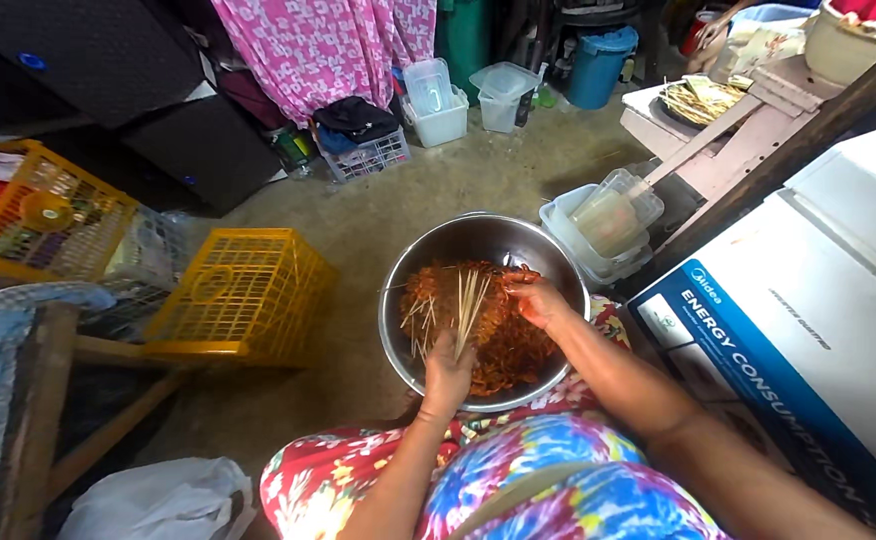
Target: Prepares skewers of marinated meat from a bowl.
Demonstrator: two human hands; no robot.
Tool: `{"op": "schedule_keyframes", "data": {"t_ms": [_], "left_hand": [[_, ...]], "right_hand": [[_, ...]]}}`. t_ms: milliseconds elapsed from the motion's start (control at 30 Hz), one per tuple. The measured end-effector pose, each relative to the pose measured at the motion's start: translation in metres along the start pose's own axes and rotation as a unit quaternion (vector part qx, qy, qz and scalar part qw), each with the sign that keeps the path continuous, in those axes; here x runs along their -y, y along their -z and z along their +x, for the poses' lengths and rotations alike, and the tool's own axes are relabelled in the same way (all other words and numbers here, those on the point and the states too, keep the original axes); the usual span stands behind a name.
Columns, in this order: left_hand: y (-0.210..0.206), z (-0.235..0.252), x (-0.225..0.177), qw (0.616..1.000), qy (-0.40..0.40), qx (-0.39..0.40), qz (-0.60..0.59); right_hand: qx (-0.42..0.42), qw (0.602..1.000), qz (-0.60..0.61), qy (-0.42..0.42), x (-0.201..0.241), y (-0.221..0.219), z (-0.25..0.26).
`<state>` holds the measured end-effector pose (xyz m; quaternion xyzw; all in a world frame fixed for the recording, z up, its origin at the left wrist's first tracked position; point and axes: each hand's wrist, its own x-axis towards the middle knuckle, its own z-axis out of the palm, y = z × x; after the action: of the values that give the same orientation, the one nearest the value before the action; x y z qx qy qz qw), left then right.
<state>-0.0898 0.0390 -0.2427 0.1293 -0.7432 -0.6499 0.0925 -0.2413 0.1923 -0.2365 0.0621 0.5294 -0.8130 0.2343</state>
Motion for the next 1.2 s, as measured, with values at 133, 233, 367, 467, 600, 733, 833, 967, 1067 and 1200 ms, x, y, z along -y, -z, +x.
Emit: {"op": "schedule_keyframes", "data": {"t_ms": [133,233,367,467,600,733,833,967,1067,1200], "left_hand": [[0.001,-0.001,-0.001,1.0,-0.005,-0.008,0.011],[0.001,-0.001,-0.002,1.0,-0.008,-0.016,0.001],[0.0,0.0,0.0,1.0,-0.012,-0.021,-0.009],[0.0,0.0,0.001,1.0,-0.012,-0.023,-0.014],[0.0,0.0,0.002,0.999,-0.01,-0.025,-0.018],[0.0,0.0,0.002,0.999,-0.012,-0.025,-0.019],[0.0,0.0,0.002,1.0,-0.011,-0.025,-0.014],[0.0,0.0,0.0,1.0,-0.001,-0.02,0.002],[0.0,0.001,0.002,0.999,-0.005,-0.03,-0.013],[0.002,0.002,0.005,0.996,-0.012,-0.063,-0.057]], "right_hand": [[0.013,1.0,-0.021,-0.015,0.0,-0.003,-0.003],[0.02,0.999,-0.027,-0.027,-0.001,-0.006,-0.005],[0.025,0.997,-0.054,-0.044,-0.001,-0.008,-0.008],[0.043,0.995,-0.084,-0.036,-0.001,-0.008,-0.01],[0.054,0.993,-0.106,-0.023,-0.002,-0.007,-0.01],[0.041,0.995,-0.083,-0.046,-0.004,-0.008,-0.011],[0.046,0.993,-0.091,-0.053,-0.003,-0.01,-0.013],[0.055,0.99,-0.102,-0.076,-0.002,-0.009,-0.013],[0.073,0.99,-0.087,-0.085,-0.002,-0.008,-0.011],[0.099,0.984,-0.112,-0.098,0.001,-0.004,-0.012]]}}
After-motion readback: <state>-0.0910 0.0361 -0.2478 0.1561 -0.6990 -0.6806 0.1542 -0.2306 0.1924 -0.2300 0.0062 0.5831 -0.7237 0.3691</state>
